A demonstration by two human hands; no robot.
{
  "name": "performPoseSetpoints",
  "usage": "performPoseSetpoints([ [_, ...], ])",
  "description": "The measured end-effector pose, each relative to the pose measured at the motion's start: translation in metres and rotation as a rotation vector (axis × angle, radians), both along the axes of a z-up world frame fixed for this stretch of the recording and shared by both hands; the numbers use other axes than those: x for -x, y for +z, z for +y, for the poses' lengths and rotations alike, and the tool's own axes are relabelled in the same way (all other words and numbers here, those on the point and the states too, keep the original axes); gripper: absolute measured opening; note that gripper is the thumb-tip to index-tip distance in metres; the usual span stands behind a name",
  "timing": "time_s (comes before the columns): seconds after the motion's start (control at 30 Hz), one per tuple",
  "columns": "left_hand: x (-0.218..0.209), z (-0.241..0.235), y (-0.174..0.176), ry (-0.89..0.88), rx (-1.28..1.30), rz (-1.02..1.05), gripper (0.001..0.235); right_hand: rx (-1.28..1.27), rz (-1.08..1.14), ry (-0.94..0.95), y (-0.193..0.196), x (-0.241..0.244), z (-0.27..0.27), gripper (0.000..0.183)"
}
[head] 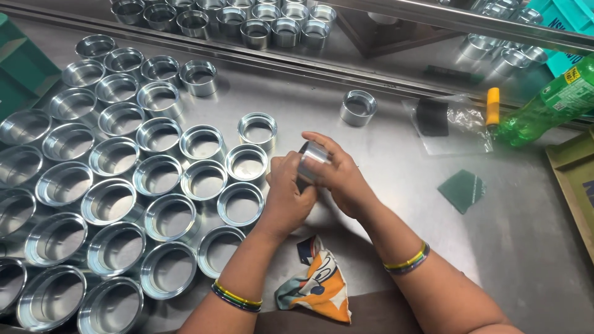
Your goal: Inspecting and cleaning metal cylinders at a workbench in a fabrication facility.
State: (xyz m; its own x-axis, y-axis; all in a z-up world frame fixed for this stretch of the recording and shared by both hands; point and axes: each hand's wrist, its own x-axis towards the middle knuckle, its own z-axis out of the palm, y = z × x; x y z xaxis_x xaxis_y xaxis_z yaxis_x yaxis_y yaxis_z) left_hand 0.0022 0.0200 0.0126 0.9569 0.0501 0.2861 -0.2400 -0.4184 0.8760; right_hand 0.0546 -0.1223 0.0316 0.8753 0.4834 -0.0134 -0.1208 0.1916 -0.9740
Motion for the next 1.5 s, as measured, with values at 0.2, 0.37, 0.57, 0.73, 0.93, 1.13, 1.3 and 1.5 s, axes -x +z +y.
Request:
performPoseSetpoints([
  [0.2,0.001,-0.002,0.004,-0.027,-0.045,-0.028,0.051,0.17,-0.294,-0.044,0.004,0.003,-0.002,0.055],
  [0.37,-0.006,-0.003,-0.005,-0.075,0.602,0.12,0.044,0.028,0.212,-0.014,-0.016,-0.015,-0.013,0.045],
  [0.57,-0.02,0.011,-0.026,-0.145,1.75,0.211,0.025,0.006,0.33,0.158,-0.024,-0.026,-0.017,0.041],
  [0.73,-0.022,-0.001,-0.05,-0.18,1.37,0.272,0.024,0.229,0.211,-0.048,-0.01,-0.005,-0.002,0.038],
  [0.93,-0.009,0.023,0.015,0.034,1.613,0.395,0.037,0.49,-1.234,0.018,0.02,0.01,-0.005,0.054],
  [1.13,-0.013,0.016,-0.006,-0.101,1.617,0.475,0.067,0.681,-1.484,-0.164,0.043,0.037,0.02,0.045],
  [1.3,-0.023,0.01,-0.032,-0.044,1.675,0.47,0.079,0.894,-1.27,-0.101,0.007,0.011,0.015,0.031],
  [1.5,-0.047,-0.008,-0.074,0.018,1.525,0.355,0.072,1.048,-1.332,-0.322,-0.04,-0.077,0.004,0.021],
])
